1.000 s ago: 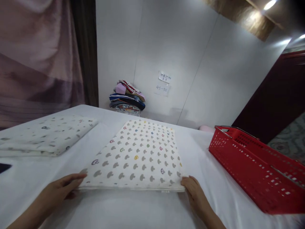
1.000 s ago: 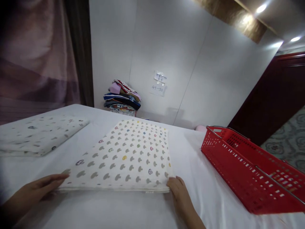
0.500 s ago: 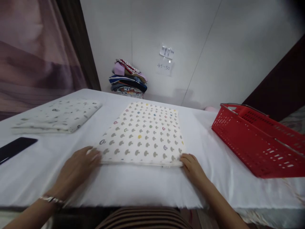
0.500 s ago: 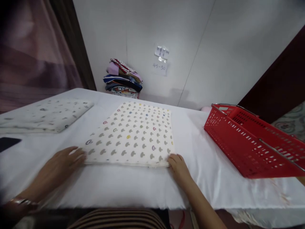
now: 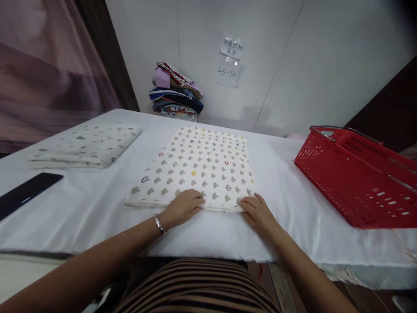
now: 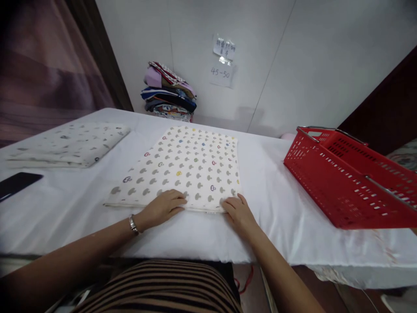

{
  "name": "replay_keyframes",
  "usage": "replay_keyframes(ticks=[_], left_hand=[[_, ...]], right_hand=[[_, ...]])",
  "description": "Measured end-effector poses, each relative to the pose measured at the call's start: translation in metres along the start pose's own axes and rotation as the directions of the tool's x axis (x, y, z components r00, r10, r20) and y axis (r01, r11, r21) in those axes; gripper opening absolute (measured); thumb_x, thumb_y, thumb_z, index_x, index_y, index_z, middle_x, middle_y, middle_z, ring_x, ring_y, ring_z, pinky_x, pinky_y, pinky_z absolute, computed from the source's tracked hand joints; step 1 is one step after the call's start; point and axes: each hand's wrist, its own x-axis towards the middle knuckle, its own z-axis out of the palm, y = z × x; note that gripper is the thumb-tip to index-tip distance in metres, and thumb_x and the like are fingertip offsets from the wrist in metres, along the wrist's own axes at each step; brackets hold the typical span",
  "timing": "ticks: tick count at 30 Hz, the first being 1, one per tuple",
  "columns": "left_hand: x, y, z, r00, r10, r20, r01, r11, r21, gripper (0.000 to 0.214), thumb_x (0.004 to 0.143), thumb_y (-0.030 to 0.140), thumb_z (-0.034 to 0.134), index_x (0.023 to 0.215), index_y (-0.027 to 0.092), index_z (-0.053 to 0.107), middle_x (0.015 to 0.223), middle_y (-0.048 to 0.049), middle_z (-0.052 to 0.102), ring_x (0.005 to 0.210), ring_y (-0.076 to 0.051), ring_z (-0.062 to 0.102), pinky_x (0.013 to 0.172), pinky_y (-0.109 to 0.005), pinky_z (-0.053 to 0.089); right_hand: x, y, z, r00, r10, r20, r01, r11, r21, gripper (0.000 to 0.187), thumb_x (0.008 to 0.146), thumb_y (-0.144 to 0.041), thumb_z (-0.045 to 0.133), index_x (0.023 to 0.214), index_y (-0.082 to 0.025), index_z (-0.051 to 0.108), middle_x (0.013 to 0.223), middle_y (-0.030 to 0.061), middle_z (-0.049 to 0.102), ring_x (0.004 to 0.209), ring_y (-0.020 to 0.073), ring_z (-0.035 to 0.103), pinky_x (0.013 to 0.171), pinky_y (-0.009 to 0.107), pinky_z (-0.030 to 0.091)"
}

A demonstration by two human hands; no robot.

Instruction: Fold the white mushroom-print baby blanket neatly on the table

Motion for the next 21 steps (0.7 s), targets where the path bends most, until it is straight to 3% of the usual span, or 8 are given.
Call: replay_keyframes(ticks=[4, 9, 14, 21], left_hand=[[0.003, -0.002, 0.002, 1.0, -0.016, -0.003, 0.016, 1.0, -0.026, 0.02, 0.09, 0.026, 0.043, 0.094, 0.018, 0.061, 0.095, -0.0056, 0.059, 0.088, -0.016, 0.052, 0.078, -0.032, 0.043], [0.003, -0.001, 0.001, 0.999, -0.032, 0.001, 0.032, 0.999, -0.043, 0.025, 0.091, 0.026, 0.039, 0.095, 0.018, 0.062, 0.094, -0.0056, 0.06, 0.088, -0.016, 0.052, 0.078, -0.031, 0.042], [0.002, 0.001, 0.003, 0.998, -0.053, -0.022, 0.052, 0.998, -0.028, 0.026, 0.092, 0.026, 0.037, 0.094, 0.018, 0.062, 0.093, -0.0053, 0.061, 0.087, -0.016, 0.052, 0.077, -0.032, 0.042], [-0.001, 0.004, 0.005, 1.0, -0.01, -0.029, 0.009, 1.0, -0.025, 0.023, 0.09, 0.025, 0.04, 0.095, 0.018, 0.061, 0.094, -0.0059, 0.06, 0.088, -0.016, 0.051, 0.079, -0.032, 0.042]], right_hand=[[0.007, -0.012, -0.005, 1.0, 0.004, 0.005, -0.005, 0.997, 0.076, 0.026, 0.088, -0.025, 0.049, 0.113, -0.019, 0.054, 0.107, 0.0101, 0.061, 0.1, 0.0208, 0.055, 0.099, 0.05, 0.029], [0.021, -0.015, 0.001, 1.0, -0.016, 0.019, 0.014, 0.99, 0.141, 0.021, 0.09, -0.026, 0.045, 0.102, -0.019, 0.061, 0.097, 0.0083, 0.062, 0.091, 0.0196, 0.055, 0.082, 0.037, 0.043], [0.03, -0.017, 0.003, 0.997, -0.05, 0.053, 0.041, 0.987, 0.158, 0.02, 0.089, -0.027, 0.048, 0.1, -0.019, 0.062, 0.097, 0.0082, 0.061, 0.089, 0.0201, 0.054, 0.076, 0.034, 0.045], [0.029, -0.021, 0.008, 1.0, 0.014, 0.013, -0.015, 0.989, 0.15, 0.021, 0.09, -0.018, 0.042, 0.094, -0.019, 0.063, 0.095, 0.0075, 0.061, 0.086, 0.0194, 0.054, 0.073, 0.033, 0.046]])
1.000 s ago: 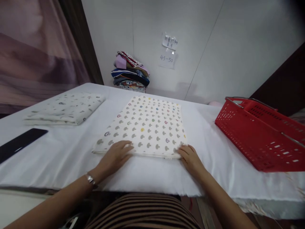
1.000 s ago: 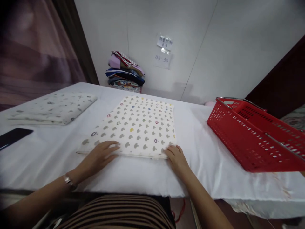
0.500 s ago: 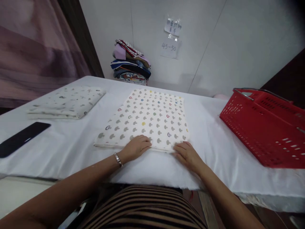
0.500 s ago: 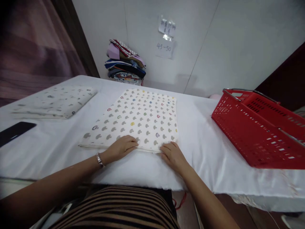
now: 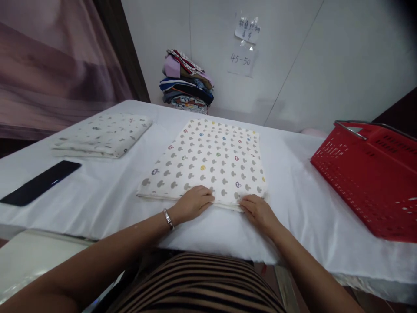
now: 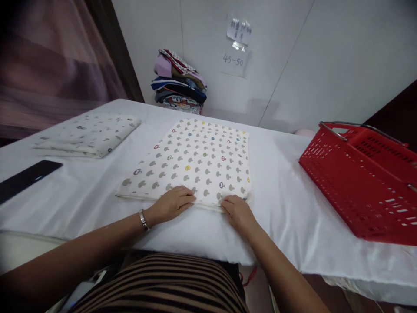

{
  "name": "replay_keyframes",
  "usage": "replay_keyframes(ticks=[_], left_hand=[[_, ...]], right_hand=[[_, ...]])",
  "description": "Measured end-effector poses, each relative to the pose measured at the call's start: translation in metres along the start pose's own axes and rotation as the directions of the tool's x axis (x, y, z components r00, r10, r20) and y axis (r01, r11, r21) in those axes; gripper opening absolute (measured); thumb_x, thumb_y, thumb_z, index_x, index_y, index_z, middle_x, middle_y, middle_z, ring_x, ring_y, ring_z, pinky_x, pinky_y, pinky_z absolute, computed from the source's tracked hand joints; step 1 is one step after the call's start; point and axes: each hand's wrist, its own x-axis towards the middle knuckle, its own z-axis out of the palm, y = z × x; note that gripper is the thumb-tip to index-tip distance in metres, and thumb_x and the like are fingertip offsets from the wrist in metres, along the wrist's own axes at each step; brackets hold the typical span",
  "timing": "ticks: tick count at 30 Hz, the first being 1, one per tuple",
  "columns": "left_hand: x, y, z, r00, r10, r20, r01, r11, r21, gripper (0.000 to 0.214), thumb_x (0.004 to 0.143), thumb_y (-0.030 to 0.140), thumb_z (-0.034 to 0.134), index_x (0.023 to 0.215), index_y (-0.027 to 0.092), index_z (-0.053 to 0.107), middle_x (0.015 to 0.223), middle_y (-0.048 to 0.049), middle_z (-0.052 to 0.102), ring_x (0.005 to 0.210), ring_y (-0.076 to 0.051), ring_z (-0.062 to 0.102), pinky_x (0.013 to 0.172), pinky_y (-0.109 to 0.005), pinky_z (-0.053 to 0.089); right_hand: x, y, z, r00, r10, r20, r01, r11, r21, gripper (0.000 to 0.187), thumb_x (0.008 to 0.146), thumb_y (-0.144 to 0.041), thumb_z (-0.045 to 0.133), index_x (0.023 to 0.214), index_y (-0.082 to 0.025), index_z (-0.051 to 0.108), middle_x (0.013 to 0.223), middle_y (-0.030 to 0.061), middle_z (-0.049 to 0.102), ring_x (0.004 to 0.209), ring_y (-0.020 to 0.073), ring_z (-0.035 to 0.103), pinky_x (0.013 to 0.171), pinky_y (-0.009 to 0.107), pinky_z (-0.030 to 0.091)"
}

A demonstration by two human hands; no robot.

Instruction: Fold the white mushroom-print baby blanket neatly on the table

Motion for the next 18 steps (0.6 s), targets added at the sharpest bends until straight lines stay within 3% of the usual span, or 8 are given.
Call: replay_keyframes(ticks=[9, 18], left_hand=[[0.002, 0.002, 0.0, 0.998, 0.01, 0.07, -0.019, 0.992, 0.124, 0.02, 0.089, 0.025, 0.042, 0.095, 0.018, 0.061, 0.094, -0.0047, 0.06, 0.087, -0.017, 0.051, 0.078, -0.032, 0.042], [0.002, 0.003, 0.0, 0.999, 0.017, 0.049, -0.023, 0.994, 0.107, 0.025, 0.091, 0.03, 0.039, 0.097, 0.018, 0.06, 0.095, -0.0052, 0.06, 0.088, -0.017, 0.051, 0.079, -0.034, 0.042]], right_hand=[[-0.008, 0.0, -0.005, 0.995, -0.083, 0.047, 0.084, 0.996, -0.009, 0.018, 0.089, -0.024, 0.045, 0.098, -0.019, 0.06, 0.096, 0.0079, 0.06, 0.087, 0.0198, 0.053, 0.074, 0.034, 0.045], [-0.006, -0.002, -0.009, 1.0, -0.006, 0.004, 0.006, 0.998, 0.056, 0.019, 0.09, -0.021, 0.044, 0.099, -0.021, 0.061, 0.092, 0.0062, 0.061, 0.085, 0.0176, 0.055, 0.072, 0.031, 0.047]])
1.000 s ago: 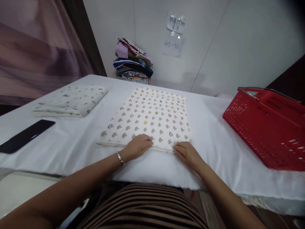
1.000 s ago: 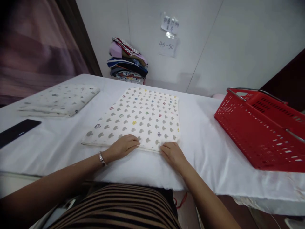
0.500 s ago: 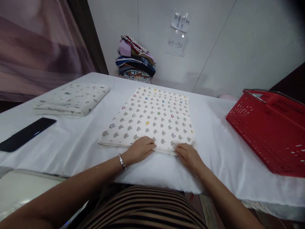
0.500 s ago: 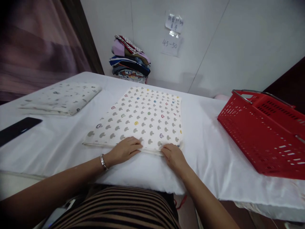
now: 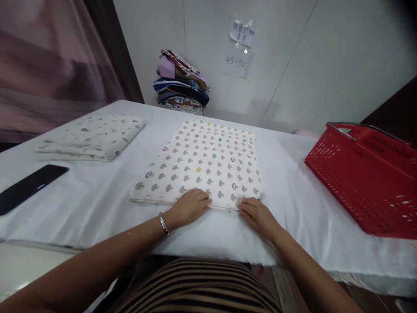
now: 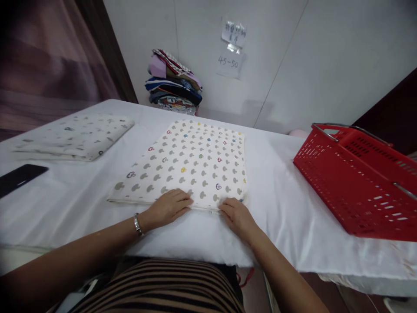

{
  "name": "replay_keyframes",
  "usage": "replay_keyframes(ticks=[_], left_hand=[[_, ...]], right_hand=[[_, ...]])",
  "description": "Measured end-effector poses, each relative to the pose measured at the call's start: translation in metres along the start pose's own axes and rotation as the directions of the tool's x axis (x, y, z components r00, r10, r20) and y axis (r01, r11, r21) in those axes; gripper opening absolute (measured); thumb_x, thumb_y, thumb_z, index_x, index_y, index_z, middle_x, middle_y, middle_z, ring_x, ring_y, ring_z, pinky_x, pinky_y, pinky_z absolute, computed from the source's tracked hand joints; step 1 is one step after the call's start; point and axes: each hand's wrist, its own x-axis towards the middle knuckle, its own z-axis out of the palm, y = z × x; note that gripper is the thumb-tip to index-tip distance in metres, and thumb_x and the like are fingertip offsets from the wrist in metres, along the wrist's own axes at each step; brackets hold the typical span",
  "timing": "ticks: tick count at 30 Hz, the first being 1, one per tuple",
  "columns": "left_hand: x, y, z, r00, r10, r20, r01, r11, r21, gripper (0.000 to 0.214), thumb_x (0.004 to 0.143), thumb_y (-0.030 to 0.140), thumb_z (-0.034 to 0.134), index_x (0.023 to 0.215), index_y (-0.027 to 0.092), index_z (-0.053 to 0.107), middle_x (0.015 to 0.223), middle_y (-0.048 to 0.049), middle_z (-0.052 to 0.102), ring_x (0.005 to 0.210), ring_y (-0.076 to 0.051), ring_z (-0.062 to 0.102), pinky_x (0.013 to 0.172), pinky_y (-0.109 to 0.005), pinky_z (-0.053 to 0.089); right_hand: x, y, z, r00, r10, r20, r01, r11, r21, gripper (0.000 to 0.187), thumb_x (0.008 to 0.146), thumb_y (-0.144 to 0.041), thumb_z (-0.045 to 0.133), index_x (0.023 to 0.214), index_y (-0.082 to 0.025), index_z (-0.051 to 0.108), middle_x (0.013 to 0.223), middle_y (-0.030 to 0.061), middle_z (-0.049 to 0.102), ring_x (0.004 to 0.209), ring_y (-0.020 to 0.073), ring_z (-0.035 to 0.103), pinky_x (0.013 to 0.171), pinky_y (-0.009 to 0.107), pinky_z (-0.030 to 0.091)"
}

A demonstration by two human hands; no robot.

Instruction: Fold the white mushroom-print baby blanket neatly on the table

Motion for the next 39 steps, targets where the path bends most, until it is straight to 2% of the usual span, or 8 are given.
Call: replay_keyframes(ticks=[7, 11, 14, 18, 25, 33, 39], left_hand=[[0.006, 0.0, 0.0, 0.999, -0.041, -0.007, 0.041, 0.999, -0.026, 0.025, 0.092, 0.026, 0.038, 0.091, 0.02, 0.061, 0.092, -0.0034, 0.06, 0.083, -0.015, 0.05, 0.075, -0.031, 0.04], [0.008, 0.001, 0.0, 0.999, -0.036, 0.016, 0.036, 0.999, -0.01, 0.027, 0.092, 0.023, 0.034, 0.086, 0.018, 0.061, 0.088, -0.0033, 0.059, 0.081, -0.015, 0.049, 0.074, -0.029, 0.039], [0.009, 0.003, 0.0, 0.999, -0.036, 0.018, 0.036, 0.999, -0.003, 0.029, 0.093, 0.023, 0.033, 0.085, 0.016, 0.06, 0.088, -0.0047, 0.059, 0.083, -0.015, 0.049, 0.075, -0.03, 0.039], [0.006, 0.005, 0.0, 0.999, -0.016, 0.036, 0.017, 1.0, -0.007, 0.028, 0.093, 0.023, 0.033, 0.086, 0.017, 0.06, 0.088, -0.0046, 0.058, 0.082, -0.015, 0.049, 0.075, -0.03, 0.039], [0.001, -0.001, 0.003, 0.999, 0.038, 0.023, -0.037, 0.998, -0.053, 0.02, 0.089, 0.029, 0.044, 0.096, 0.018, 0.059, 0.096, -0.0055, 0.058, 0.089, -0.017, 0.049, 0.078, -0.031, 0.039], [0.003, -0.001, 0.003, 1.0, 0.013, 0.011, -0.012, 0.998, -0.06, 0.025, 0.093, 0.027, 0.036, 0.092, 0.019, 0.06, 0.093, -0.0041, 0.058, 0.086, -0.015, 0.05, 0.078, -0.03, 0.039], [0.006, 0.003, 0.001, 1.0, -0.007, 0.015, 0.007, 1.0, 0.001, 0.022, 0.091, 0.023, 0.038, 0.09, 0.017, 0.059, 0.091, -0.0041, 0.058, 0.085, -0.015, 0.05, 0.076, -0.029, 0.039]], right_hand=[[0.009, -0.006, -0.004, 0.997, 0.043, 0.066, -0.043, 0.999, 0.001, 0.019, 0.091, -0.023, 0.044, 0.092, -0.02, 0.062, 0.088, 0.0059, 0.06, 0.084, 0.0178, 0.054, 0.073, 0.032, 0.046], [0.013, -0.007, 0.0, 0.995, 0.044, 0.092, -0.038, 0.997, -0.064, 0.018, 0.089, -0.022, 0.046, 0.087, -0.019, 0.063, 0.085, 0.0059, 0.059, 0.081, 0.0185, 0.053, 0.07, 0.032, 0.044], [0.013, -0.007, 0.002, 0.997, 0.039, 0.069, -0.03, 0.991, -0.127, 0.021, 0.089, -0.02, 0.043, 0.083, -0.018, 0.063, 0.081, 0.006, 0.059, 0.078, 0.019, 0.052, 0.067, 0.031, 0.042], [0.007, -0.005, 0.003, 0.999, 0.004, 0.04, 0.003, 0.986, -0.168, 0.021, 0.09, -0.017, 0.041, 0.089, -0.019, 0.062, 0.084, 0.006, 0.059, 0.08, 0.0194, 0.051, 0.068, 0.031, 0.04], [-0.001, -0.004, -0.001, 0.99, -0.035, 0.136, 0.059, 0.983, -0.173, 0.019, 0.091, -0.024, 0.043, 0.093, -0.018, 0.061, 0.084, 0.0055, 0.057, 0.079, 0.0186, 0.048, 0.069, 0.031, 0.037], [0.0, 0.0, 0.003, 0.994, -0.025, 0.108, 0.041, 0.988, -0.149, 0.023, 0.093, -0.021, 0.038, 0.092, -0.018, 0.061, 0.085, 0.0061, 0.059, 0.08, 0.0185, 0.049, 0.069, 0.03, 0.037], [0.002, -0.003, 0.002, 0.997, -0.025, 0.068, 0.035, 0.989, -0.144, 0.021, 0.091, -0.02, 0.041, 0.088, -0.018, 0.062, 0.084, 0.0061, 0.059, 0.08, 0.0186, 0.05, 0.067, 0.03, 0.038]])
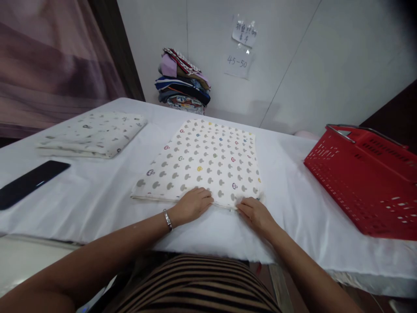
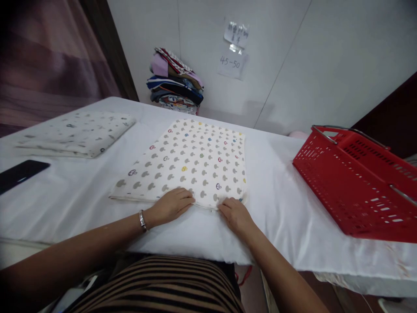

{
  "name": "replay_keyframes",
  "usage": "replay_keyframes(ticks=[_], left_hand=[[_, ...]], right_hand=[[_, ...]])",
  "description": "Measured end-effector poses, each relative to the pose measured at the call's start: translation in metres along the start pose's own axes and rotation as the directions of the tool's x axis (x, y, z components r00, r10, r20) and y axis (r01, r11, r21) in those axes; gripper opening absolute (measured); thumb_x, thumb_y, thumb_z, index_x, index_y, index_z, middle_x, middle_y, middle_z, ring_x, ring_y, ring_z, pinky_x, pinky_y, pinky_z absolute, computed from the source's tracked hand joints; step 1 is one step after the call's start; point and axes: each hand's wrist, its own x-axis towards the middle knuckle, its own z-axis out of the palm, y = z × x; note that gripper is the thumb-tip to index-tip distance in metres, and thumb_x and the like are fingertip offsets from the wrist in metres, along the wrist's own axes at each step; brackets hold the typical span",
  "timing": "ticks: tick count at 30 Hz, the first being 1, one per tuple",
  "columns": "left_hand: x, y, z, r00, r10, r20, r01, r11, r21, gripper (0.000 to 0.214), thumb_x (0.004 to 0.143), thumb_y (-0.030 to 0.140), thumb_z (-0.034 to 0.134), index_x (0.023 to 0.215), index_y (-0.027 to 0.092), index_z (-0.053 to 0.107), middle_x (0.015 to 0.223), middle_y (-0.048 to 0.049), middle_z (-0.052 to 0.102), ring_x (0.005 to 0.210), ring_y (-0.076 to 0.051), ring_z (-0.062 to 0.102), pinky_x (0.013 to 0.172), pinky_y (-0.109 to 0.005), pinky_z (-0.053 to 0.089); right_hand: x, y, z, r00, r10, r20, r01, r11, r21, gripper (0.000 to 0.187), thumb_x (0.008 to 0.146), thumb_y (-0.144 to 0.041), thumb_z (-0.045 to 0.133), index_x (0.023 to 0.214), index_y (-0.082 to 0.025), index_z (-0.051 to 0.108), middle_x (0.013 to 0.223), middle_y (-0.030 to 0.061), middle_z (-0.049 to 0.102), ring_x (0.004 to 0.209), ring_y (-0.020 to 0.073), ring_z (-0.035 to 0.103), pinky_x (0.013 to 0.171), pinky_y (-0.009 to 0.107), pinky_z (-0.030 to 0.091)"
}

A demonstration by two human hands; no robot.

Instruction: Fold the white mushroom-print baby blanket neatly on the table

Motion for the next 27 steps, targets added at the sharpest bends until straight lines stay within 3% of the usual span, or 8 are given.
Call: replay_keyframes(ticks=[6, 11, 19, 24, 26, 27], left_hand=[[0.011, -0.004, -0.005, 0.993, 0.004, -0.117, 0.022, 0.977, 0.214, 0.024, 0.091, 0.019, 0.036, 0.084, 0.016, 0.058, 0.084, -0.0036, 0.058, 0.079, -0.015, 0.048, 0.07, -0.029, 0.038], [0.004, -0.004, 0.002, 0.993, 0.118, -0.017, -0.109, 0.954, 0.28, 0.023, 0.092, 0.017, 0.035, 0.084, 0.016, 0.057, 0.082, -0.0025, 0.057, 0.076, -0.015, 0.047, 0.069, -0.029, 0.036], [-0.006, -0.004, 0.004, 0.998, 0.068, -0.007, -0.064, 0.962, 0.267, 0.019, 0.09, 0.016, 0.04, 0.097, 0.016, 0.057, 0.09, -0.0037, 0.06, 0.084, -0.016, 0.051, 0.074, -0.029, 0.039], [0.014, -0.028, -0.012, 0.999, -0.042, 0.027, 0.03, 0.936, 0.35, 0.02, 0.088, 0.013, 0.041, 0.099, 0.015, 0.057, 0.087, -0.0054, 0.062, 0.08, -0.017, 0.054, 0.067, -0.029, 0.039], [0.032, -0.042, -0.026, 0.995, -0.102, 0.021, 0.087, 0.924, 0.373, 0.018, 0.088, 0.013, 0.041, 0.096, 0.015, 0.057, 0.083, -0.005, 0.062, 0.076, -0.016, 0.054, 0.064, -0.028, 0.038], [0.041, -0.047, -0.033, 0.992, -0.128, -0.014, 0.123, 0.914, 0.387, 0.019, 0.087, 0.012, 0.041, 0.095, 0.015, 0.057, 0.083, -0.0048, 0.062, 0.076, -0.016, 0.054, 0.063, -0.027, 0.038]], right_hand=[[0.008, 0.006, -0.004, 0.987, 0.001, -0.161, -0.026, 0.988, -0.154, 0.022, 0.09, -0.014, 0.039, 0.09, -0.017, 0.061, 0.084, 0.0061, 0.06, 0.077, 0.0183, 0.049, 0.066, 0.03, 0.035], [0.005, 0.008, 0.008, 0.999, -0.037, -0.003, 0.036, 0.983, -0.178, 0.02, 0.09, -0.014, 0.041, 0.087, -0.018, 0.061, 0.082, 0.0049, 0.059, 0.077, 0.0182, 0.048, 0.067, 0.03, 0.034], [0.002, 0.002, -0.001, 0.99, 0.02, 0.143, -0.006, 0.995, -0.098, 0.022, 0.092, -0.019, 0.039, 0.096, -0.019, 0.061, 0.088, 0.0053, 0.06, 0.081, 0.0185, 0.05, 0.07, 0.029, 0.036], [0.026, 0.024, -0.024, 0.951, 0.111, 0.288, -0.152, 0.981, 0.124, 0.02, 0.088, -0.018, 0.043, 0.087, -0.021, 0.062, 0.084, 0.0019, 0.061, 0.075, 0.0143, 0.054, 0.065, 0.024, 0.038], [0.044, 0.037, -0.037, 0.948, 0.197, 0.252, -0.222, 0.972, 0.076, 0.018, 0.085, -0.016, 0.045, 0.082, -0.021, 0.062, 0.08, 0.0012, 0.061, 0.07, 0.0138, 0.053, 0.062, 0.024, 0.037], [0.053, 0.044, -0.042, 0.957, 0.245, 0.155, -0.249, 0.969, 0.004, 0.018, 0.084, -0.015, 0.045, 0.083, -0.02, 0.062, 0.08, 0.0022, 0.062, 0.071, 0.0148, 0.053, 0.062, 0.024, 0.036]])
